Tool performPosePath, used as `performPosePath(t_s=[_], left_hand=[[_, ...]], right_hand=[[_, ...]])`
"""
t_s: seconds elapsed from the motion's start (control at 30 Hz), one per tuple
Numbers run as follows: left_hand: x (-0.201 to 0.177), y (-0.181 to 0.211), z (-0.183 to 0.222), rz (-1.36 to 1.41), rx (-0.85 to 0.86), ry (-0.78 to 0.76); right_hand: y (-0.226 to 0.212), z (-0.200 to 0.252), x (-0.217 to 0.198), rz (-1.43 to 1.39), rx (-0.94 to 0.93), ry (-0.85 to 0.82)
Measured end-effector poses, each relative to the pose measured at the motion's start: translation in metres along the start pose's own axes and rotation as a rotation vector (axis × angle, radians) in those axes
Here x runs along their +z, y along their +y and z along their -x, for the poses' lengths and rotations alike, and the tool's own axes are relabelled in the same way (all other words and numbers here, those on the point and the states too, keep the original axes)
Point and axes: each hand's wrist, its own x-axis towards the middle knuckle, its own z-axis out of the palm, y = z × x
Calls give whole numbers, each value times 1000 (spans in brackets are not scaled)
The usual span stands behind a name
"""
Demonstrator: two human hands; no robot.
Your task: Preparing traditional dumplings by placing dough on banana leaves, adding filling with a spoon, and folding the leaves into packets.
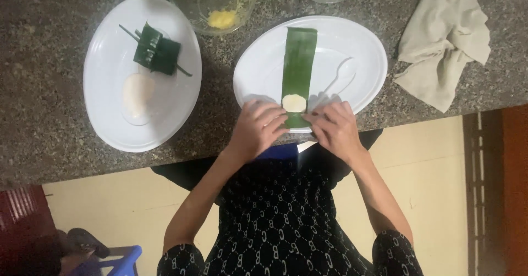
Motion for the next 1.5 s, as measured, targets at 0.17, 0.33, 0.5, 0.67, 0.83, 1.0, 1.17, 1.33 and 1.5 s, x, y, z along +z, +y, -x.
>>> performPosePath(t_s=[0.17, 0.33, 0.5, 0.67, 0.83, 1.0, 1.17, 1.33, 1.5], left_hand=[[-5, -4, -12, -5, -48, 34], [-12, -6, -24, 46, -113, 5], [-21, -6, -37, 87, -212, -77], [4, -21, -32, 148, -328, -24], [8, -27, -44, 69, -351, 30], [10, -24, -42, -132, -258, 52], [1, -18, -34, -60, -296, -11], [4, -6, -10, -151, -361, 157], [-6, 23, -35, 425, -485, 233]], right_hand=[[-6, -10, -7, -32, 49, -50], [-8, -23, -10, -88, 150, -93], [-6, -36, -5, -116, 247, -80], [3, -35, 5, -69, 346, -107], [4, -44, 6, -61, 474, -141], [6, -50, 8, 7, 465, -162], [1, -48, 4, -61, 513, -113], [-5, -50, 4, -416, 632, -11], [-31, -91, 6, -648, 707, 135]])
